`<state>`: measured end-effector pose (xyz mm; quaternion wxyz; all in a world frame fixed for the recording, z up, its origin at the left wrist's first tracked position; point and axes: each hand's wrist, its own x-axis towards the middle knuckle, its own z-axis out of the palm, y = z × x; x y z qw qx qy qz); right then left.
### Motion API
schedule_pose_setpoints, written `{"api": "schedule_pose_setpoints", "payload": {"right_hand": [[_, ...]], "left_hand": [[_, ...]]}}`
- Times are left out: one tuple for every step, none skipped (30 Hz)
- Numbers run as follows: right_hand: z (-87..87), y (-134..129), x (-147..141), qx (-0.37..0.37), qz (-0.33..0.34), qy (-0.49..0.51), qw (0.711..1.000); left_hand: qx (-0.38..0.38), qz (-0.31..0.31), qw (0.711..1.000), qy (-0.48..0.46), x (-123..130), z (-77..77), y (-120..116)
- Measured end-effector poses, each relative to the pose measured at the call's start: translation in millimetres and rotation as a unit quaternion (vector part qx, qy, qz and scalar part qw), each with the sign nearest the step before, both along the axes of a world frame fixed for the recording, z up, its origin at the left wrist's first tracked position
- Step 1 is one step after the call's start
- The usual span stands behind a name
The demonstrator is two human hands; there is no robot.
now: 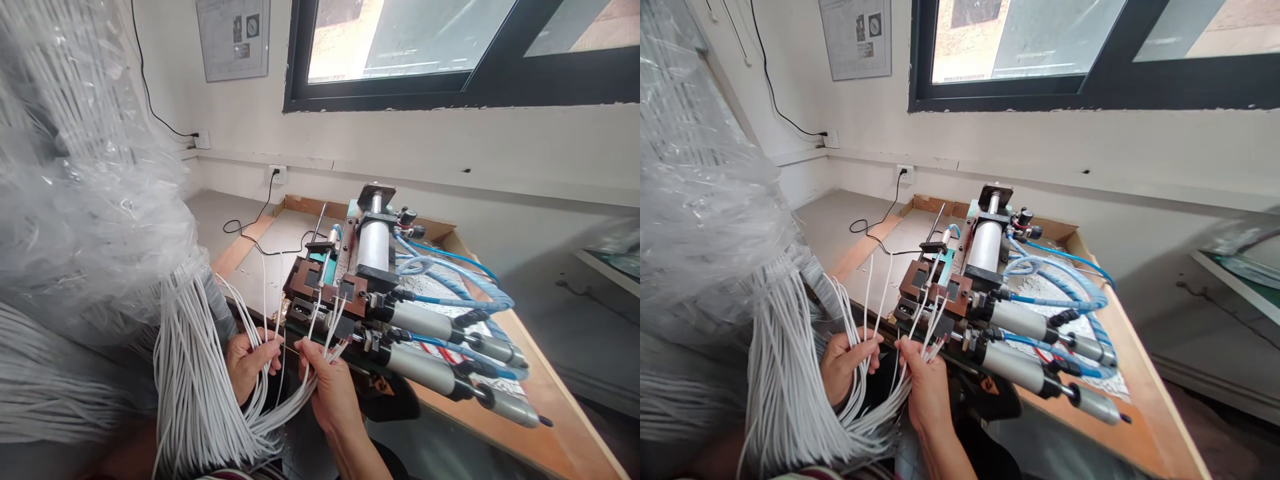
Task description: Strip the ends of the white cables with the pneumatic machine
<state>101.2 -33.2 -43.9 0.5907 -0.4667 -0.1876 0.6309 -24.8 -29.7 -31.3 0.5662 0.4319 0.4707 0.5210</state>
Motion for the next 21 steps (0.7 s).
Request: {"api": "schedule_pose_setpoints", "payload": {"right_hand": [[0.7, 1, 1, 0.001, 0.005, 0.001, 1.0], [1.8, 1, 1, 0.004, 0.009, 0.001, 1.0], [3.2, 2, 2, 0.006, 0.013, 0.003, 1.0], [4.9, 2, 3, 0.01, 0.018, 0.007, 1.0], [6.7, 3, 3, 0.014, 0.025, 0.015, 0.999], [8.7, 3, 3, 0.018, 0.036, 0.026, 0.999], [10.6, 4, 3, 0.021, 0.047, 0.038, 0.998], [12.4, 4, 2, 0.022, 0.056, 0.048, 0.997], [13.8, 4, 1, 0.02, 0.061, 0.052, 0.997], [14.7, 3, 0, 0.017, 0.059, 0.051, 0.997], [14.8, 2, -1, 0.016, 0.05, 0.046, 0.998], [14.1, 1, -2, 0.019, 0.035, 0.038, 0.998], [12.5, -2, -3, 0.028, 0.017, 0.027, 0.999], [10.0, -4, -4, 0.04, -0.001, 0.014, 0.999], [6.9, -7, -5, 0.05, -0.016, 0.001, 0.999], [3.5, -10, -5, 0.056, -0.026, -0.011, 0.998], [0.2, -13, -5, 0.056, -0.03, -0.02, 0.998], [-2.6, -16, -4, 0.052, -0.03, -0.027, 0.998], [-4.7, -17, -4, 0.046, -0.028, -0.03, 0.998], [-5.8, -18, -3, 0.039, -0.026, -0.028, 0.999], [-5.9, -19, -3, 0.033, -0.024, -0.024, 0.999]], "left_hand": [[-0.005, -0.018, 1.0, 0.007, -1, 0.1, 0], [-0.012, -0.038, 0.999, 0.017, -1, 0.2, -1], [-0.02, -0.061, 0.997, 0.03, -2, 0.2, -1], [-0.029, -0.083, 0.995, 0.044, -2, 0.0, -1], [-0.036, -0.105, 0.992, 0.059, -3, -0.3, -1], [-0.038, -0.124, 0.989, 0.073, -4, -0.7, -1], [-0.037, -0.139, 0.986, 0.087, -5, -1.3, -1], [-0.032, -0.153, 0.983, 0.101, -5, -1.8, -1], [-0.026, -0.166, 0.979, 0.114, -6, -2.5, -1], [-0.022, -0.179, 0.976, 0.126, -7, -3.1, -1], [-0.019, -0.19, 0.972, 0.137, -7, -3.7, -1], [-0.017, -0.199, 0.969, 0.145, -8, -4.2, -1], [-0.015, -0.203, 0.968, 0.15, -8, -4.6, -1], [-0.011, -0.201, 0.968, 0.15, -8, -4.8, -1], [-0.007, -0.192, 0.97, 0.147, -8, -4.8, -1], [-0.004, -0.183, 0.973, 0.142, -8, -4.6, -1], [-0.003, -0.174, 0.975, 0.136, -8, -4.2, -1], [-0.003, -0.169, 0.977, 0.131, -8, -3.8, -1], [-0.002, -0.169, 0.977, 0.128, -7, -3.3, -1], [0.001, -0.172, 0.977, 0.128, -7, -3.0, -1], [0.004, -0.175, 0.976, 0.128, -7, -2.9, -1]]}}
